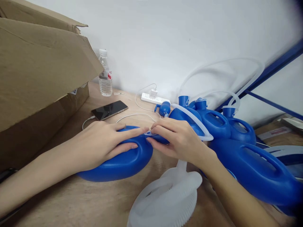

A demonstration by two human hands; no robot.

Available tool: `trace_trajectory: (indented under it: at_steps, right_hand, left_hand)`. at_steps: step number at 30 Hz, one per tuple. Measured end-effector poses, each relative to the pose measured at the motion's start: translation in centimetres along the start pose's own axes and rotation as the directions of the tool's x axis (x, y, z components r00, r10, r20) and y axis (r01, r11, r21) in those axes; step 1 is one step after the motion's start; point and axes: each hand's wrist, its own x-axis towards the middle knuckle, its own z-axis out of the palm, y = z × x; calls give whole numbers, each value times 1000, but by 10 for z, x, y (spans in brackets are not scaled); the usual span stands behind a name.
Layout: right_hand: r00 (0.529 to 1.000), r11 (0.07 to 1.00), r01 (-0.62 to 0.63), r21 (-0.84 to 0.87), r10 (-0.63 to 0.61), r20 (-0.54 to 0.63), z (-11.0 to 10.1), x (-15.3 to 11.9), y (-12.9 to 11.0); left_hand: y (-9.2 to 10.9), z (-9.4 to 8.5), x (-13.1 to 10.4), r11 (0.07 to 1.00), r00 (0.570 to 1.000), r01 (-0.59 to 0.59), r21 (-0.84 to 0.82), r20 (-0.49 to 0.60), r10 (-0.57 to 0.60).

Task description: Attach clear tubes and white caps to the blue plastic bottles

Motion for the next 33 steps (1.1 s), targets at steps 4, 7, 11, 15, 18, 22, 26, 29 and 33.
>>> trace_trajectory:
  at_steps: [4,7,11,15,18,22,26,29,33]
  right_hand:
    - [998,985,-36,166,43,-35,3,-1,1]
    - [990,960,-96,263,119,-73,5,-1,-3]
    - [961,922,-248,297,272,-44,5,2,-8]
    - [964,909,-265,322,259,62,1,5,-5]
    - [970,887,-243,392,233,74,-1,5,-2]
    - [956,846,-291,447,280,92,-2,4,-1]
    - [952,815,-303,493,286,113,-2,2,-3]
    - [954,819,-293,494,284,96,-1,1,-2]
    - [947,832,-315,456,304,101,2,3,-4]
  left_hand:
    - [-3,1,-3,996,998,-56,70,2,56]
    - [-4,0,-2,990,996,-85,109,0,85]
    - [-2,-1,0,981,998,-63,181,26,59]
    - [2,-4,1,969,996,-81,232,45,73]
    - [5,-7,3,965,988,-152,213,2,155]
    - [13,-9,9,969,977,-199,145,-50,208]
    - [18,-6,14,980,978,-186,73,-85,191]
    - [22,-8,15,980,977,-193,58,-84,197]
    - [30,-10,18,971,967,-235,51,-92,239]
